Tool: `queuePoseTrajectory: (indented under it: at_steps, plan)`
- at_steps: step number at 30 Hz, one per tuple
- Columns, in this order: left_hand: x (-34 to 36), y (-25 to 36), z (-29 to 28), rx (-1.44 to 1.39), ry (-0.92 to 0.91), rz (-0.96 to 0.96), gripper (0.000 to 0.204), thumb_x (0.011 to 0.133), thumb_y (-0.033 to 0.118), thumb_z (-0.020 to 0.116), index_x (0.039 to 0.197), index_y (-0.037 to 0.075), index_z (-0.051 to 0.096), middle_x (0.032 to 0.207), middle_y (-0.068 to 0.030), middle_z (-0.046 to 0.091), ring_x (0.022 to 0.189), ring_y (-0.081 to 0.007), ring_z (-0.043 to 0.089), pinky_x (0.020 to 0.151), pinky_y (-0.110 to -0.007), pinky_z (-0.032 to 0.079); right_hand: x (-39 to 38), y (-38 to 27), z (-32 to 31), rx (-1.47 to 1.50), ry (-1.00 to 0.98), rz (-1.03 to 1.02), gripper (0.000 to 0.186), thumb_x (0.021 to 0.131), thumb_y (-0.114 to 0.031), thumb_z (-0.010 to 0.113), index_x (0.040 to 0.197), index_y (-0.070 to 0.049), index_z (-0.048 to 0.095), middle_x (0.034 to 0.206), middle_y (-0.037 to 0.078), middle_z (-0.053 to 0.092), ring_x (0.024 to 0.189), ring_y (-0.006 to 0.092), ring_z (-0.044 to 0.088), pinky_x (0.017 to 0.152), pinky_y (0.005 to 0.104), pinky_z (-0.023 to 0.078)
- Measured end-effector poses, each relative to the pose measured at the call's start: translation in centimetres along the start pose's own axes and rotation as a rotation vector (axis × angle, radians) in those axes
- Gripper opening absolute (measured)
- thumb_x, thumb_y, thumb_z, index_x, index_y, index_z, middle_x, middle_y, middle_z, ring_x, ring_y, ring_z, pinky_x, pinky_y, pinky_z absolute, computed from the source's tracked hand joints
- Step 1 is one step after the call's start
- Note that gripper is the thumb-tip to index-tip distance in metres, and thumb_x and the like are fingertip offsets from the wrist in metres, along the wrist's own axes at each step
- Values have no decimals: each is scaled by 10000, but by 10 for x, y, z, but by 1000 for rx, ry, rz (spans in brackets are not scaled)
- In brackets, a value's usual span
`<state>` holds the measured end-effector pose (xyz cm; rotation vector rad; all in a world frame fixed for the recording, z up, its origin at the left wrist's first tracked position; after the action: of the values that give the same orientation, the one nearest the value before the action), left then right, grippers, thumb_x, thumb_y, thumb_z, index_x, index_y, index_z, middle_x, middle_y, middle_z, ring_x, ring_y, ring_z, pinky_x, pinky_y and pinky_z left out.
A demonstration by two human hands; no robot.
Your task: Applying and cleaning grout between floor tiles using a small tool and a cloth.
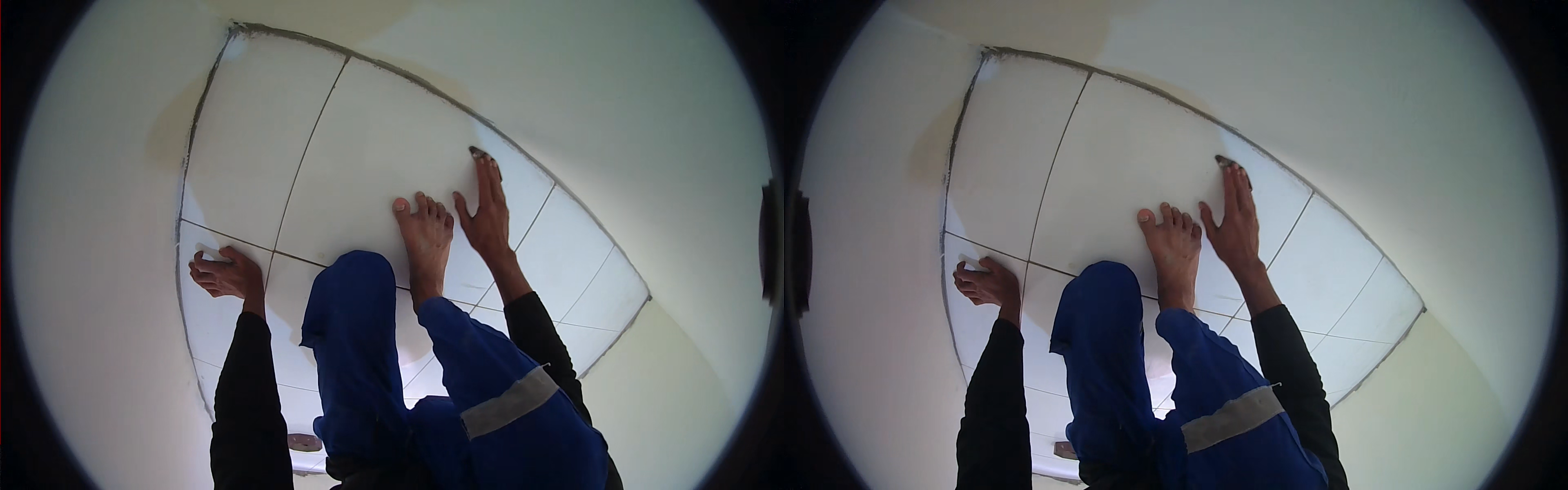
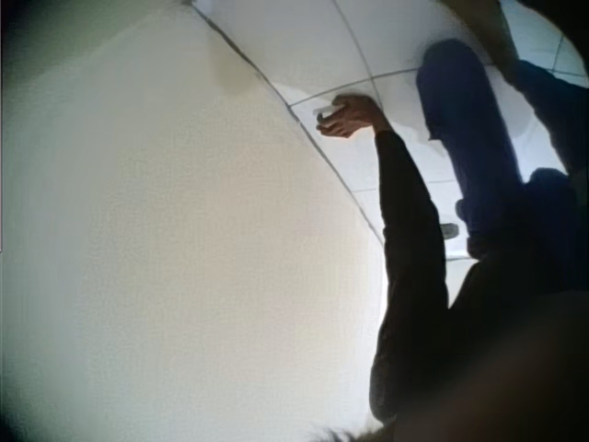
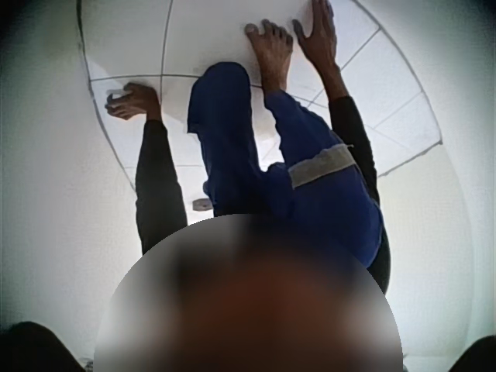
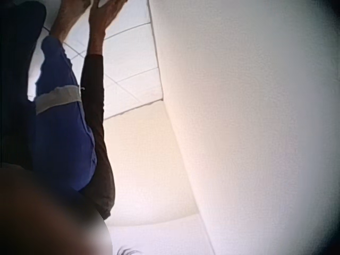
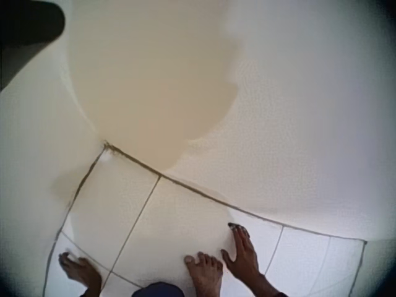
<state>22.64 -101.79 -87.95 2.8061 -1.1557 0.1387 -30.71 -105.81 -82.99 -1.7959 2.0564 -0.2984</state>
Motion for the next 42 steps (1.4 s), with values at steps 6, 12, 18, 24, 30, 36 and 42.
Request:
queuePoseTrajectory:
  at_steps: [6,12,18,24,30,36,42]
  plan:
    - [3,-13,4,12,14,-3,549,1026,316,546,1500,106,367,1625,-243,343,1573,-416,271,1183,-658,280,-15,-8,2,20,67,-23,756,1014,-181,741,1645,35,387,1683,298,417,1598,470,355,1300,526,349]
    - [2,-3,2,0,-14,-5,523,1033,321,541,1483,110,380,1621,-236,347,1555,-408,291,1179,-650,285,-49,134,-60,-49,322,297,622,1027,-183,719,1570,28,500,1561,273,579,1458,458,555,1194,500,491]
    - [2,-10,3,13,-5,1,508,1029,329,537,1468,121,385,1610,-221,356,1544,-404,298,1172,-650,286,-23,70,-33,13,306,185,593,996,-182,745,1537,-12,573,1555,240,608,1449,417,583,1173,465,506]
    - [0,-8,5,28,-30,-38,516,1026,348,529,1468,122,386,1615,-224,356,1534,-409,306,1166,-647,291,-67,192,-91,-35,328,408,478,1002,-110,722,1467,-12,664,1438,221,705,1330,367,693,1119,433,559]
    - [5,-16,3,33,6,-7,536,1024,355,527,1481,116,381,1603,-221,364,1518,-411,317,1162,-645,297,-56,140,-67,-17,245,273,466,981,-128,766,1434,-49,694,1414,228,713,1329,378,689,1102,436,567]
    - [0,-14,5,23,-26,-47,536,1026,364,535,1477,117,384,1605,-215,364,1514,-409,318,1154,-648,302,-58,157,-78,-164,421,357,242,971,-57,773,1208,-75,819,1038,127,794,856,281,754,761,406,596]
    - [1,-6,7,22,3,-23,527,1023,357,540,1468,121,385,1602,-214,369,1513,-399,325,1157,-644,299,-47,160,-69,-211,501,421,299,934,-55,775,1226,-110,815,885,135,725,811,302,722,716,435,571]
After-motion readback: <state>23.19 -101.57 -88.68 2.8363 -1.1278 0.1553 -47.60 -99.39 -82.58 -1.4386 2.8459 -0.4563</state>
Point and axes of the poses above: each hand's wrist, its own x-axis towards the middle knuckle, its own z-axis out of the palm, y = z × x, the point moved 6 cm from there along x, towards the middle knuckle
